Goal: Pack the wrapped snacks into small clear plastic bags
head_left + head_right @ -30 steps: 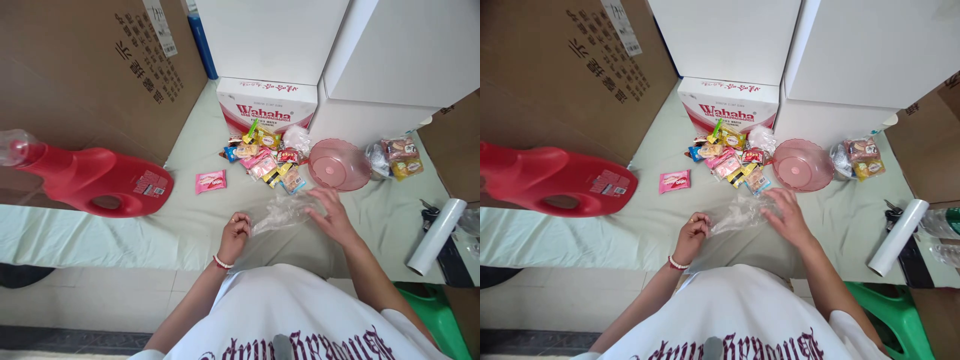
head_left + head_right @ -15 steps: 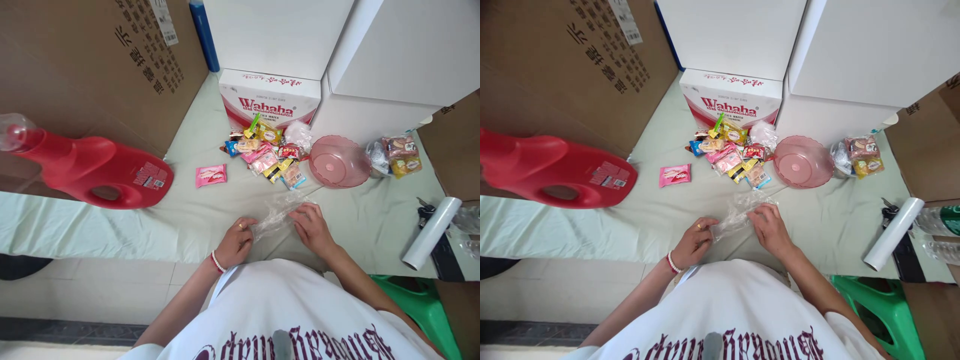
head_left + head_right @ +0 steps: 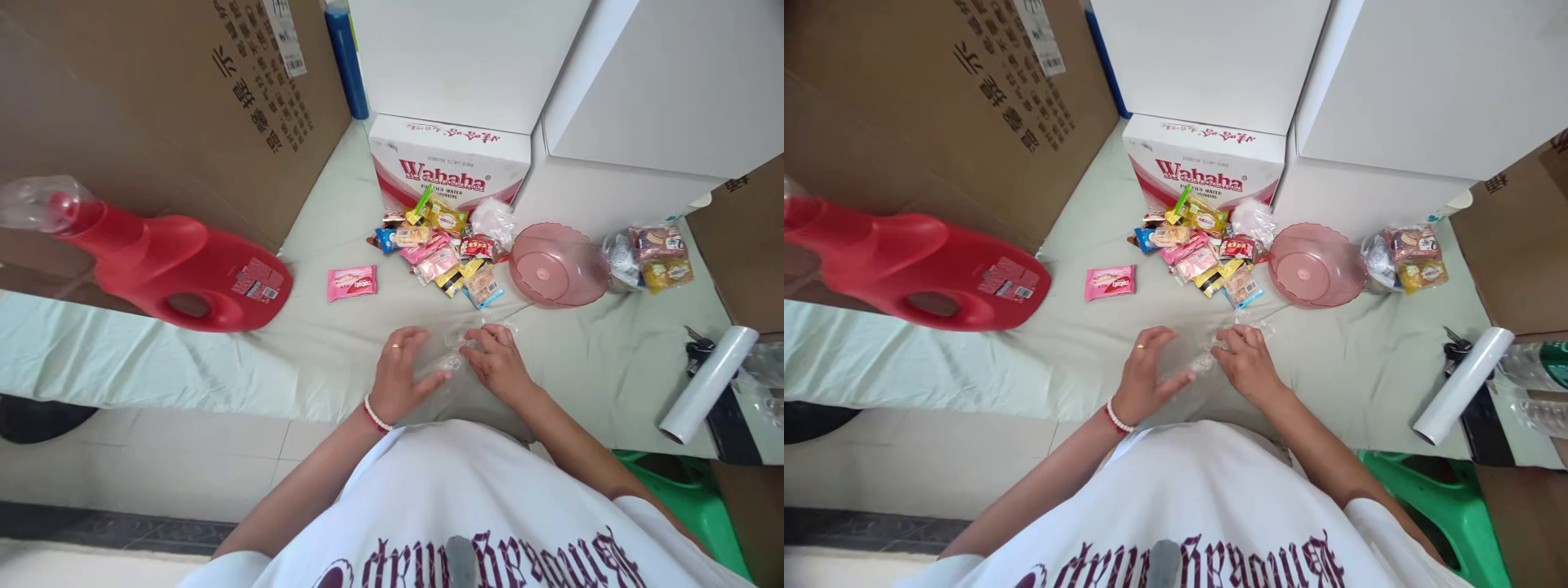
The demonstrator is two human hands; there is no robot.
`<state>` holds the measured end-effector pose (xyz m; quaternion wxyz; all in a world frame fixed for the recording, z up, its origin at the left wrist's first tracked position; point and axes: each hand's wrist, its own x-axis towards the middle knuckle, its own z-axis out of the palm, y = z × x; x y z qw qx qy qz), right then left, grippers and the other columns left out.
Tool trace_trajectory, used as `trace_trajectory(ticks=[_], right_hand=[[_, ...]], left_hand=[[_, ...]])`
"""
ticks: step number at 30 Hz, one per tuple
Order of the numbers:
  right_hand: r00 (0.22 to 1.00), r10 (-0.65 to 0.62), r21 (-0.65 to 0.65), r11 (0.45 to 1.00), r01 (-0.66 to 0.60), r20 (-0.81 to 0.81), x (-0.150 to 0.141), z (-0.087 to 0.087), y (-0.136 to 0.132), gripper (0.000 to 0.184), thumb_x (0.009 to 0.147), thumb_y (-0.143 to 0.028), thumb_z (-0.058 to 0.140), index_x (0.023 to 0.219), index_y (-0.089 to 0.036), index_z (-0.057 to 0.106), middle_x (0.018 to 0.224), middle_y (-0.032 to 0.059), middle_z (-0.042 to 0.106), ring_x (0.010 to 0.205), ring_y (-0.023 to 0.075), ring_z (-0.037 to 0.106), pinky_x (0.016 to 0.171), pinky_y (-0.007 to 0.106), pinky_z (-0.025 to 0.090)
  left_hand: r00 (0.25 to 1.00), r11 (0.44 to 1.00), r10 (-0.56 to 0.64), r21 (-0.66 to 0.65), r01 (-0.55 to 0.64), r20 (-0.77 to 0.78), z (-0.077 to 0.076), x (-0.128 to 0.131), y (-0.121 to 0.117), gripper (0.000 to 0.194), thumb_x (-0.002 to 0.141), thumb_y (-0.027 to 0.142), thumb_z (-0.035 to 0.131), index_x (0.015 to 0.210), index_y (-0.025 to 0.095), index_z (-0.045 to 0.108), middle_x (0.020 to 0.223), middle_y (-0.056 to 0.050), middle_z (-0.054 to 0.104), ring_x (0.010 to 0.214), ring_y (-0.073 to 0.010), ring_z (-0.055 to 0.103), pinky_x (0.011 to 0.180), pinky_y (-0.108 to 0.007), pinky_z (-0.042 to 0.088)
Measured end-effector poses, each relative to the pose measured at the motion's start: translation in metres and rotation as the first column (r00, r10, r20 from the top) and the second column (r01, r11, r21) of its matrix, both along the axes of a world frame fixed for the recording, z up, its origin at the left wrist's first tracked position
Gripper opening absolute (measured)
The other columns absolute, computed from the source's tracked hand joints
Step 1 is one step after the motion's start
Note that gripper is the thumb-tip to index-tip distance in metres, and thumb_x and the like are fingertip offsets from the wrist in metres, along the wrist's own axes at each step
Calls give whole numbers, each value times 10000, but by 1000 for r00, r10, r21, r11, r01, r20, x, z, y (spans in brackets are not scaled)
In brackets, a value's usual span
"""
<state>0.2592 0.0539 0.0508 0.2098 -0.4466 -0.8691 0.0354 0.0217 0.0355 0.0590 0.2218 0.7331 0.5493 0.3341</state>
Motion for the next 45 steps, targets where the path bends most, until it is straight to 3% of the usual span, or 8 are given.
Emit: trace_trajectory(ticks=[6,12,18,24,28,31,40,45], right_hand=[[998,-58,-11,998,58,-12,3,3,-2,231,963,-179,625,1078,-303,783,1105,58,698,1018,248,509,891,400,439],[988,-111,26,993,115,-108,40,-14,-41,296,951,-113,613,1168,-267,743,1004,65,730,925,224,543,863,398,466],[995,-66,-92,994,58,-77,69,-30,-111,375,925,-74,599,1236,-260,698,1014,73,751,891,234,599,795,402,529],[956,-79,-331,943,-20,-283,91,11,-110,394,930,-79,463,1227,-243,665,1251,113,647,1046,219,668,761,329,586],[920,-171,-284,956,69,-352,85,41,-60,361,951,-86,445,1142,-263,694,1078,72,668,929,190,670,747,325,570],[969,-17,-225,973,-40,-246,59,35,-20,356,962,-113,454,1159,-257,713,1085,78,703,980,221,650,822,379,575],[960,-236,-184,948,261,149,37,-50,6,539,1060,-390,364,1544,-172,458,1602,128,439,1493,302,354,1219,538,305],[938,-333,-136,929,344,102,52,-43,-2,467,1044,-356,398,1420,-152,588,1472,168,560,1357,328,471,1117,541,418]], left_hand=[[999,996,-47,-72,47,-5,-16,24,17,230,964,413,561,913,214,666,957,-82,694,984,-254,606,896,-419,469],[908,924,280,-342,-168,311,-48,1,43,231,1000,401,428,872,228,513,683,33,576,613,-145,546,639,-265,436],[918,903,387,-234,-360,82,-56,-12,64,171,985,358,439,919,227,526,724,13,591,660,-167,568,656,-275,399],[898,898,440,-19,-440,-6,-50,-20,80,195,883,280,570,1051,181,567,942,-85,621,850,-235,603,773,-357,473],[994,968,101,236,-89,-41,-31,-16,69,180,861,134,505,991,198,614,972,-88,633,949,-232,598,854,-371,492],[971,971,-175,137,198,-162,-25,0,48,218,875,104,470,946,207,649,941,-77,661,888,-213,616,798,-348,506],[806,956,-289,-111,271,-517,-55,-14,-21,932,854,727,564,1595,214,325,1667,-194,290,1531,-378,277,1224,-678,22],[766,933,-360,-194,304,-532,-54,-51,-7,1124,770,845,545,1627,183,243,1676,-212,246,1550,-395,236,1224,-668,-55]])
